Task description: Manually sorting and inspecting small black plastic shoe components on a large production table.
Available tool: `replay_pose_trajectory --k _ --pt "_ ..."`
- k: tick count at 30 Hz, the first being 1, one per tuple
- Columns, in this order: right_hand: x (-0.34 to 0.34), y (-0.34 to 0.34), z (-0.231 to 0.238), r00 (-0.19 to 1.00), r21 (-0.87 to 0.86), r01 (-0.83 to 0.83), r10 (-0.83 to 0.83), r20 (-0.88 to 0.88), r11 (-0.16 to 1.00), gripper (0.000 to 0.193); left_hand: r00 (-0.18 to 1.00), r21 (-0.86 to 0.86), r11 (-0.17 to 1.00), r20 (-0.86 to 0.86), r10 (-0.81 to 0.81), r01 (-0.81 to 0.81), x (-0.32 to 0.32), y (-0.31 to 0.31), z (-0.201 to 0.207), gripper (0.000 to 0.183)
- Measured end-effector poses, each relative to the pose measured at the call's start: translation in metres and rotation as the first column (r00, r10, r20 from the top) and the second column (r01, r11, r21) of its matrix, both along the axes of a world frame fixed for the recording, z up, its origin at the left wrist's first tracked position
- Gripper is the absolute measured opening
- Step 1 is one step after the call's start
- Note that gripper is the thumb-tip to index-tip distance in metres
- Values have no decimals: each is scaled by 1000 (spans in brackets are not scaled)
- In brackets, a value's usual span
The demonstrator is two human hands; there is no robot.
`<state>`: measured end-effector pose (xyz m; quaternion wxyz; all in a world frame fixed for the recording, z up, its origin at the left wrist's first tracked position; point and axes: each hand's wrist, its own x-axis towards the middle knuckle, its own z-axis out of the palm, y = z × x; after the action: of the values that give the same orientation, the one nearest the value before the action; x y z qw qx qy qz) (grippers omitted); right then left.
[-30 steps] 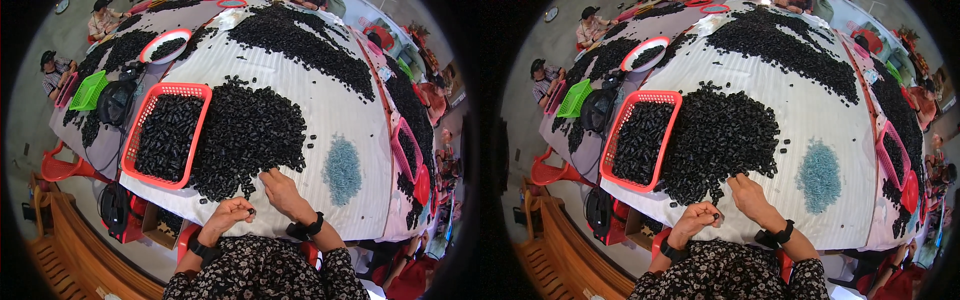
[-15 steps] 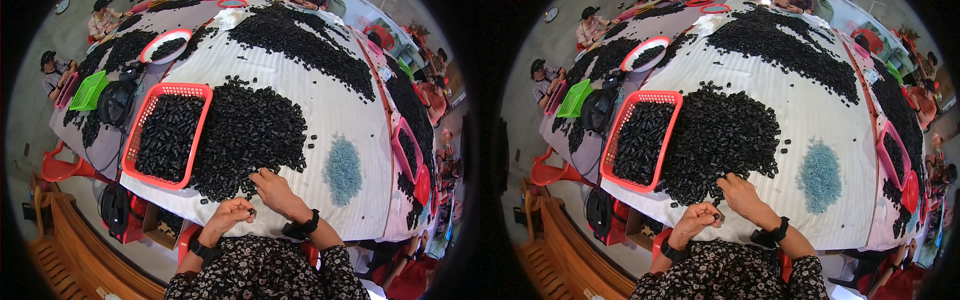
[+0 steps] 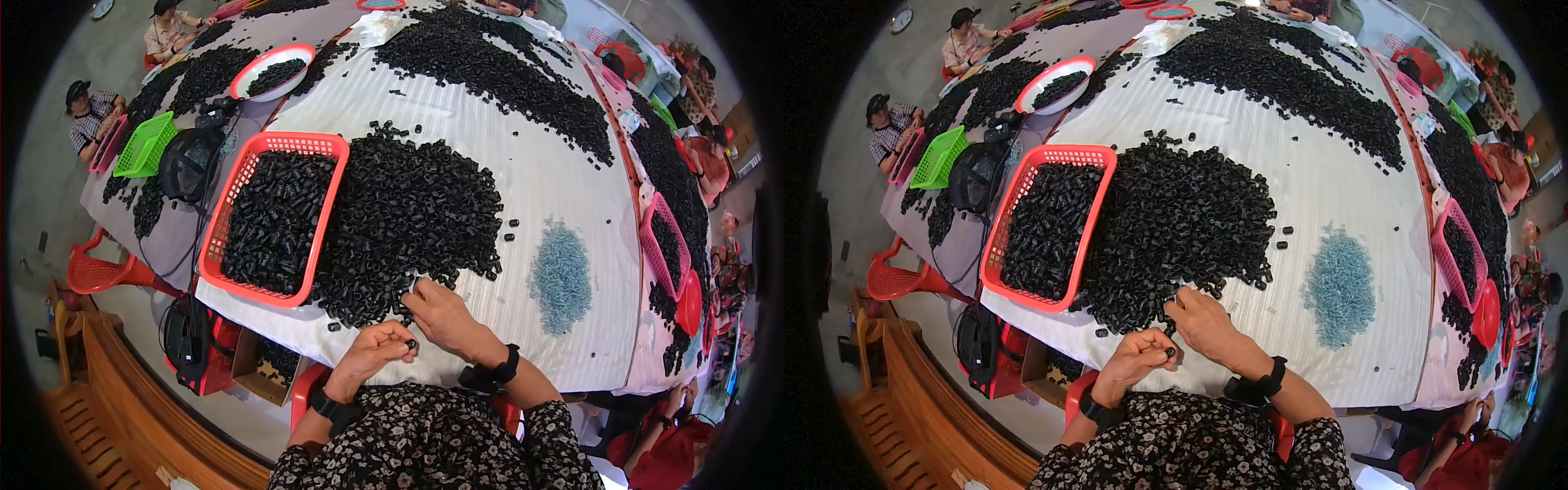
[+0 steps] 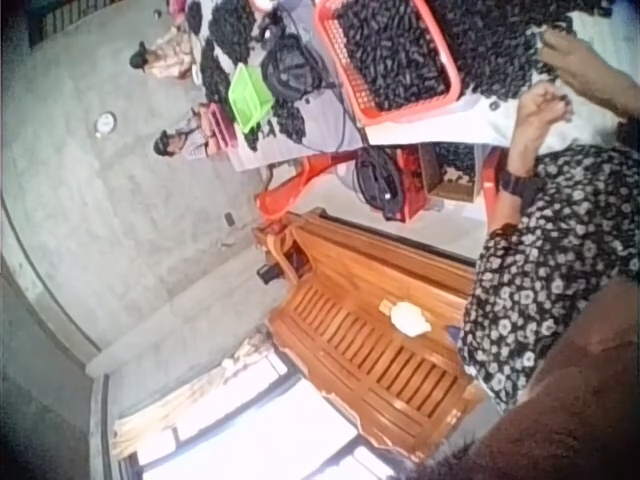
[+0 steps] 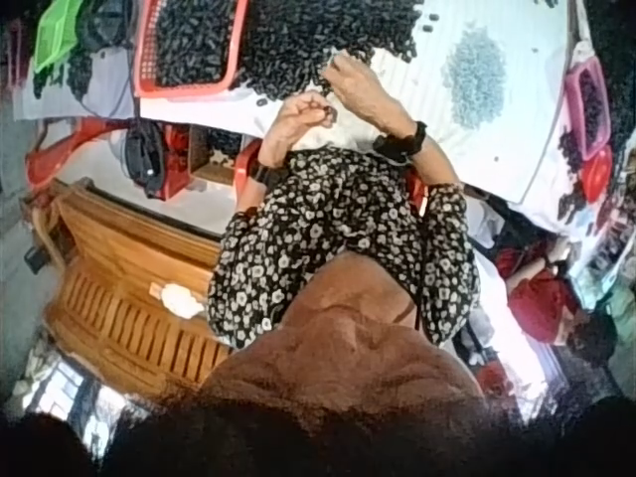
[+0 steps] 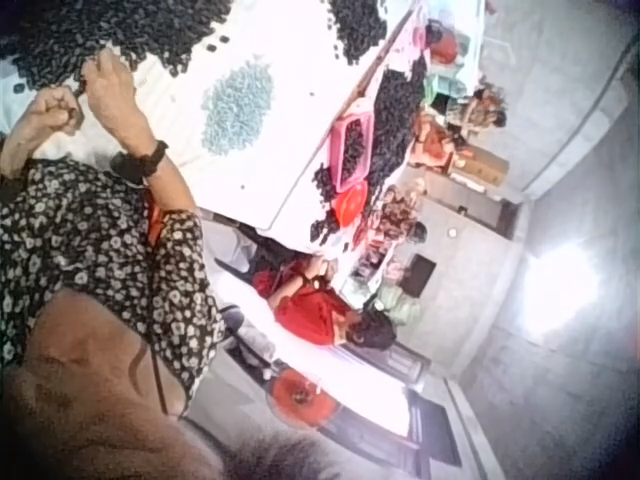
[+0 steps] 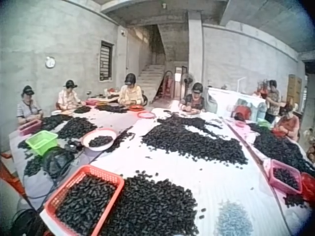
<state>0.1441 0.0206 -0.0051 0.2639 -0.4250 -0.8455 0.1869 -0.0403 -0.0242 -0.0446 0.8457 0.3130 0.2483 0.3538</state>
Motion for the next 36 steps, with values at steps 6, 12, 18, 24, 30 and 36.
replay_pose_trajectory --k 6,12,18,24,30,36 --pt "2 6 -10 998 -13 34 -34 48 999 15 1000 4 1000 6 -2 2 0 -1 -1 15" --pt "8 6 -4 980 84 174 -181 83 981 10 1000 4 1000 18 4 -4 -1 -2 -2 16" --pt "12 -1 3 980 118 199 -199 -16 973 12 1000 2 1000 15 7 -7 -1 -2 0 14" --pt "3 -11 -1 995 43 -100 100 8 994 21 998 50 999 64 -14 10 -5 -5 -1 12" --pt "10 -10 -6 982 59 146 -152 112 987 20 991 35 998 121 -63 59 -8 -6 -1 13" --pt "4 -20 1 991 90 -133 130 34 987 23 992 20 997 102 -81 80 -10 -7 1 14"
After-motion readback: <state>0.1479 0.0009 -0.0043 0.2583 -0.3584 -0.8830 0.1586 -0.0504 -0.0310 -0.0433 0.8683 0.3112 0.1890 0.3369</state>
